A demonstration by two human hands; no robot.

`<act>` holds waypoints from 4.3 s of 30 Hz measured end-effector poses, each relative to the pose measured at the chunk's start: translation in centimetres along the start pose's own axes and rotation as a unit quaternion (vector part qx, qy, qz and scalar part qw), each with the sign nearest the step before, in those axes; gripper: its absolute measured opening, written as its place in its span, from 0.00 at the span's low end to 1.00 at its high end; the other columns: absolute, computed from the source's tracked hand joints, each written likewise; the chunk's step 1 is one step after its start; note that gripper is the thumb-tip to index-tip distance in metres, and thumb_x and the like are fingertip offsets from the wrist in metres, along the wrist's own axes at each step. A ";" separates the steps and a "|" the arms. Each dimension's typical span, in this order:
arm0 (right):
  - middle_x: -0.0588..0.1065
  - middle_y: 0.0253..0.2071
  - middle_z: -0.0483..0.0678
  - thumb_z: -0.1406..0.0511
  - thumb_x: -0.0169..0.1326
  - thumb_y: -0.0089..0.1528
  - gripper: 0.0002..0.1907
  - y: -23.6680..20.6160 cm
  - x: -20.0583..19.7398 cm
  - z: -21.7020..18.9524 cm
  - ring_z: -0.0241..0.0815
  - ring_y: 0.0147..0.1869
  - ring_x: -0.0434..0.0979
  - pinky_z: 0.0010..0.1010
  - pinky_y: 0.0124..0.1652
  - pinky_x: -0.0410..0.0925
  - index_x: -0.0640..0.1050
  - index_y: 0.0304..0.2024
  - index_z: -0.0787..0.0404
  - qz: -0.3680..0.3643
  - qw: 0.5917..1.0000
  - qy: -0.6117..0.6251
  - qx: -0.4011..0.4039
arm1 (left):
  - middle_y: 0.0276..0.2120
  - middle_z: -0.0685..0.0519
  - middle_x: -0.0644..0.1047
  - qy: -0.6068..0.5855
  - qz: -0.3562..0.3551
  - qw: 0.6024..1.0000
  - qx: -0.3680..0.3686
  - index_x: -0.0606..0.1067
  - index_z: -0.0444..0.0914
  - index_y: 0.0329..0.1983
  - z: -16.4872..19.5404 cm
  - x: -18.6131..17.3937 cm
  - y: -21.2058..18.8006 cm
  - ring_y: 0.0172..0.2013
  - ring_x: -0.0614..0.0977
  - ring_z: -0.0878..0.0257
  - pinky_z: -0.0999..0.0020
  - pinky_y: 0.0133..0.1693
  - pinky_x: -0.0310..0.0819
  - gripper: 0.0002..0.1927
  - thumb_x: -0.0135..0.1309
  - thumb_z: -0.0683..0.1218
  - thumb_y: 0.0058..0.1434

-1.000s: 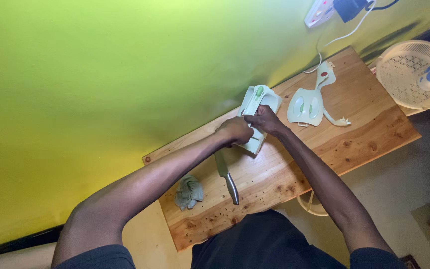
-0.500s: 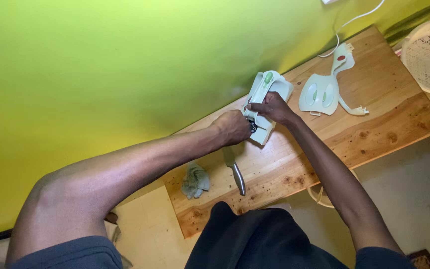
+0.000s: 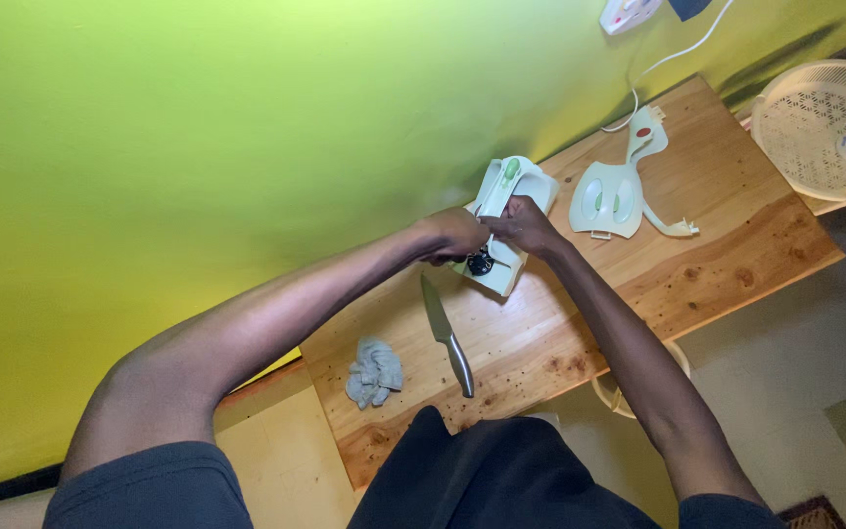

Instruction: The person services a small white electric appliance on a wooden table. They hold the appliance body steady and use a screwdriver to unscrew and remove a dark component from its base, then work the part and reposition the appliance while continuing to drive screws with the screwdriver.

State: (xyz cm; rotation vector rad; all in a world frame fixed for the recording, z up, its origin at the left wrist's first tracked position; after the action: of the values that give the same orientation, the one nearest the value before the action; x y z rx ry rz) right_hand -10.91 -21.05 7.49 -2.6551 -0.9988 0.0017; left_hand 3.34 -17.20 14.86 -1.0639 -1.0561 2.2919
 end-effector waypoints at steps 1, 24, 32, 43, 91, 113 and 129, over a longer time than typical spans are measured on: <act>0.78 0.32 0.41 0.65 0.61 0.62 0.08 -0.1 0.0 0.0 0.28 0.31 0.73 0.22 0.31 0.68 0.80 0.42 0.63 0.003 1.000 0.003 0.006 | 0.15 0.51 0.69 -0.027 -0.016 0.999 -0.013 0.74 0.36 0.35 0.0 0.1 0.3 0.11 0.66 0.61 0.63 0.14 0.56 0.27 0.50 0.66 0.63; 0.82 0.37 0.44 0.67 0.63 0.61 0.08 0.2 -1.0 0.4 0.31 0.38 0.80 0.26 0.39 0.73 0.82 0.41 0.63 -0.030 0.999 0.010 -0.005 | 0.37 0.49 0.83 0.611 0.019 0.748 0.257 0.83 0.43 0.35 0.2 1.6 -2.4 0.39 0.86 0.52 0.55 0.40 0.81 0.06 0.57 0.46 0.63; 0.82 0.37 0.42 0.65 0.63 0.60 0.10 -0.1 -0.7 0.7 0.30 0.38 0.80 0.24 0.38 0.74 0.81 0.43 0.62 -0.034 0.999 0.020 0.017 | 0.35 0.43 0.83 0.368 0.080 0.908 0.186 0.74 0.37 0.52 -1.2 1.5 -8.2 0.38 0.85 0.48 0.52 0.41 0.79 0.18 0.56 0.43 0.58; 0.83 0.40 0.43 0.64 0.61 0.62 0.09 -0.2 -0.9 0.0 0.29 0.39 0.81 0.23 0.38 0.72 0.82 0.43 0.62 -0.035 0.999 -0.009 0.000 | 0.23 0.43 0.79 -0.054 0.191 0.972 0.126 0.76 0.34 0.54 -5.5 5.7 -12.3 0.25 0.81 0.53 0.56 0.35 0.75 0.22 0.54 0.41 0.55; 0.81 0.36 0.41 0.65 0.63 0.61 0.09 -0.9 -0.2 -1.4 0.27 0.35 0.77 0.19 0.33 0.69 0.81 0.43 0.62 -0.024 1.000 0.021 -0.002 | 0.18 0.49 0.79 -0.043 0.015 0.998 -0.037 0.78 0.31 0.26 -1.6 1.7 -3.7 0.15 0.74 0.60 0.61 0.19 0.66 0.18 0.42 0.45 0.63; 0.82 0.36 0.43 0.64 0.63 0.61 0.08 -0.7 0.0 -1.2 0.28 0.36 0.79 0.21 0.35 0.71 0.82 0.41 0.61 -0.017 1.000 0.020 -0.003 | 0.32 0.48 0.83 0.496 0.042 0.860 0.116 0.79 0.36 0.37 -0.6 3.9 -3.8 0.32 0.87 0.55 0.61 0.33 0.83 0.09 0.60 0.46 0.55; 0.81 0.36 0.42 0.67 0.63 0.60 0.08 -0.8 0.0 -1.4 0.30 0.37 0.78 0.24 0.38 0.72 0.81 0.40 0.64 -0.019 0.999 0.015 -0.022 | 0.35 0.43 0.81 0.518 0.206 0.741 0.374 0.83 0.36 0.29 1.1 5.9 -2.5 0.33 0.85 0.54 0.61 0.34 0.82 0.07 0.56 0.42 0.57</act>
State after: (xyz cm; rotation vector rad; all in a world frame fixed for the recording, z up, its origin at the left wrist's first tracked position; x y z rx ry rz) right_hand -11.31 -20.85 9.07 -2.6676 -1.0510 -0.0682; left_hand -1.17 -12.48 14.49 -1.8684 0.5490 1.5599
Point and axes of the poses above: each hand's wrist, its own y-axis towards the middle knuckle, its own x-axis out of the palm, z = x × y, the point moved 2 cm from there along y, towards the middle knuckle
